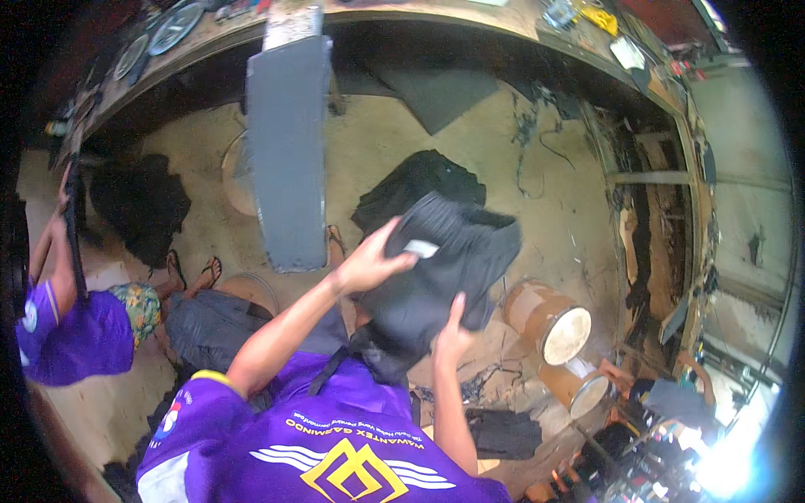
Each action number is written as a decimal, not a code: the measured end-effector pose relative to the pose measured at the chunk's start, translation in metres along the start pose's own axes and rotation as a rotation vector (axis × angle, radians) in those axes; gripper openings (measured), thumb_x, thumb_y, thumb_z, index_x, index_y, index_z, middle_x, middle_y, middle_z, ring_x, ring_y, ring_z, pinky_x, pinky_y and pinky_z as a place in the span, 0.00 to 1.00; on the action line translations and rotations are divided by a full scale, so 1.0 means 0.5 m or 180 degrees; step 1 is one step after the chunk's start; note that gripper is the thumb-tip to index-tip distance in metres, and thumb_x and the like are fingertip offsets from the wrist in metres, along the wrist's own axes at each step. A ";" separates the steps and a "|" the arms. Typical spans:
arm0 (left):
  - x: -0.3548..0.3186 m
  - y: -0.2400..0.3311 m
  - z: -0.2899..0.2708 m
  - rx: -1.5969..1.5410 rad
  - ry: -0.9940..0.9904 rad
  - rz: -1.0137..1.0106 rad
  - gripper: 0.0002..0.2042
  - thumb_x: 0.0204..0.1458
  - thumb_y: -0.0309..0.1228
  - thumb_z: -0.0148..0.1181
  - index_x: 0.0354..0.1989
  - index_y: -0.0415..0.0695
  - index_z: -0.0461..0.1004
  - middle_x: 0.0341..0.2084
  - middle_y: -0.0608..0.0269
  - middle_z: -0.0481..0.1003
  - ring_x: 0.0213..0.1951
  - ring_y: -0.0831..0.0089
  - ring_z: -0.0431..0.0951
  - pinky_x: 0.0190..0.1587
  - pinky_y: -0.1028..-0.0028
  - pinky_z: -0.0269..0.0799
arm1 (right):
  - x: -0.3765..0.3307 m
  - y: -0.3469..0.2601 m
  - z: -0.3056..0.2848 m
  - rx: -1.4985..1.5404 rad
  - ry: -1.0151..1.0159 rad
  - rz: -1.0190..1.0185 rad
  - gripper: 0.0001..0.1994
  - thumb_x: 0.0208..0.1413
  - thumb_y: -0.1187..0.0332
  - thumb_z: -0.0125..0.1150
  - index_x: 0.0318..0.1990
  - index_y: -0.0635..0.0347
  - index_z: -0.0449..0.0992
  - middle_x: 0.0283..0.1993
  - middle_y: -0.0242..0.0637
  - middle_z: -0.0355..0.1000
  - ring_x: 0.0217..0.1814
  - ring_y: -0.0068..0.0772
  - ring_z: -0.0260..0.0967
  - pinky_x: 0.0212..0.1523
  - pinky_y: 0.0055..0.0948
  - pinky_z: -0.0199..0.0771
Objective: The person irons a black garment on a wooden board using a handheld iron. They repeatedly smooth the fabric, flip the garment, and continue ironing different sections. Another person in a purple shirt is visible nearby, also handling fabric.
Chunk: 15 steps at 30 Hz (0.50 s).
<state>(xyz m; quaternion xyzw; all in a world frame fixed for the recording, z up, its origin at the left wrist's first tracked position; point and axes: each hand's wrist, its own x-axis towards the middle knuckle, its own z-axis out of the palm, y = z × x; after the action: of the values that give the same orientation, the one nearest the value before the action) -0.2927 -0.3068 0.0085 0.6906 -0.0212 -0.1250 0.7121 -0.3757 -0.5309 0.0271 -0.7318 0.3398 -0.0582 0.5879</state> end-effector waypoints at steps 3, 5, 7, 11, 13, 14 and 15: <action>0.063 -0.122 0.014 0.1511 0.0939 -0.0634 0.44 0.58 0.52 0.69 0.75 0.40 0.58 0.73 0.35 0.62 0.73 0.44 0.64 0.74 0.54 0.62 | 0.161 0.085 0.102 -0.1102 0.0281 -0.1569 0.42 0.62 0.48 0.73 0.68 0.78 0.66 0.71 0.65 0.67 0.73 0.57 0.65 0.75 0.47 0.59; -0.036 -0.211 0.006 0.1842 0.0627 -0.1328 0.37 0.58 0.52 0.67 0.69 0.38 0.68 0.68 0.36 0.66 0.68 0.42 0.68 0.69 0.52 0.67 | 0.208 0.108 0.146 -0.1556 0.0003 -0.1076 0.40 0.62 0.42 0.70 0.63 0.76 0.71 0.62 0.63 0.75 0.65 0.57 0.73 0.66 0.48 0.70; -0.218 -0.295 -0.013 0.2047 0.0274 -0.2150 0.34 0.59 0.57 0.64 0.66 0.46 0.73 0.67 0.39 0.69 0.68 0.42 0.69 0.69 0.50 0.66 | 0.201 0.091 0.165 -0.1577 -0.0838 -0.1013 0.36 0.65 0.45 0.68 0.61 0.75 0.72 0.60 0.61 0.76 0.62 0.53 0.74 0.66 0.46 0.70; -0.631 -0.425 -0.108 0.1966 0.1746 -0.3130 0.31 0.57 0.57 0.61 0.59 0.44 0.80 0.59 0.42 0.78 0.66 0.45 0.74 0.69 0.50 0.69 | 0.073 -0.026 0.207 -0.1237 -0.1642 -0.1852 0.32 0.70 0.52 0.66 0.68 0.71 0.68 0.67 0.53 0.71 0.65 0.46 0.71 0.69 0.42 0.66; -0.806 -0.464 -0.156 0.1254 0.2407 -0.3787 0.33 0.58 0.59 0.60 0.58 0.41 0.81 0.57 0.41 0.80 0.61 0.45 0.79 0.64 0.52 0.73 | -0.011 -0.089 0.255 -0.1125 -0.1733 -0.2848 0.32 0.68 0.54 0.68 0.69 0.67 0.68 0.65 0.54 0.71 0.66 0.50 0.70 0.69 0.46 0.66; -0.885 -0.480 -0.176 0.1240 0.2449 -0.4141 0.31 0.57 0.59 0.60 0.54 0.42 0.83 0.55 0.40 0.80 0.60 0.45 0.79 0.64 0.52 0.74 | -0.052 -0.111 0.287 -0.1392 -0.1836 -0.2972 0.32 0.66 0.55 0.70 0.69 0.66 0.68 0.63 0.54 0.71 0.66 0.51 0.70 0.68 0.47 0.66; -0.945 -0.495 -0.195 0.1419 0.2220 -0.4417 0.29 0.58 0.57 0.60 0.52 0.43 0.84 0.55 0.41 0.81 0.60 0.45 0.80 0.63 0.52 0.75 | -0.093 -0.129 0.316 -0.1501 -0.1890 -0.3321 0.32 0.64 0.56 0.72 0.70 0.64 0.69 0.62 0.54 0.72 0.65 0.53 0.69 0.68 0.49 0.67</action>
<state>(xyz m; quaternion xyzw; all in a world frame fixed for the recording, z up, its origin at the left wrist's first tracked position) -0.7670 -0.1169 -0.1731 0.6714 0.6113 -0.3087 0.2833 -0.3069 -0.3696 0.0523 -0.8954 -0.2342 -0.0551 0.3747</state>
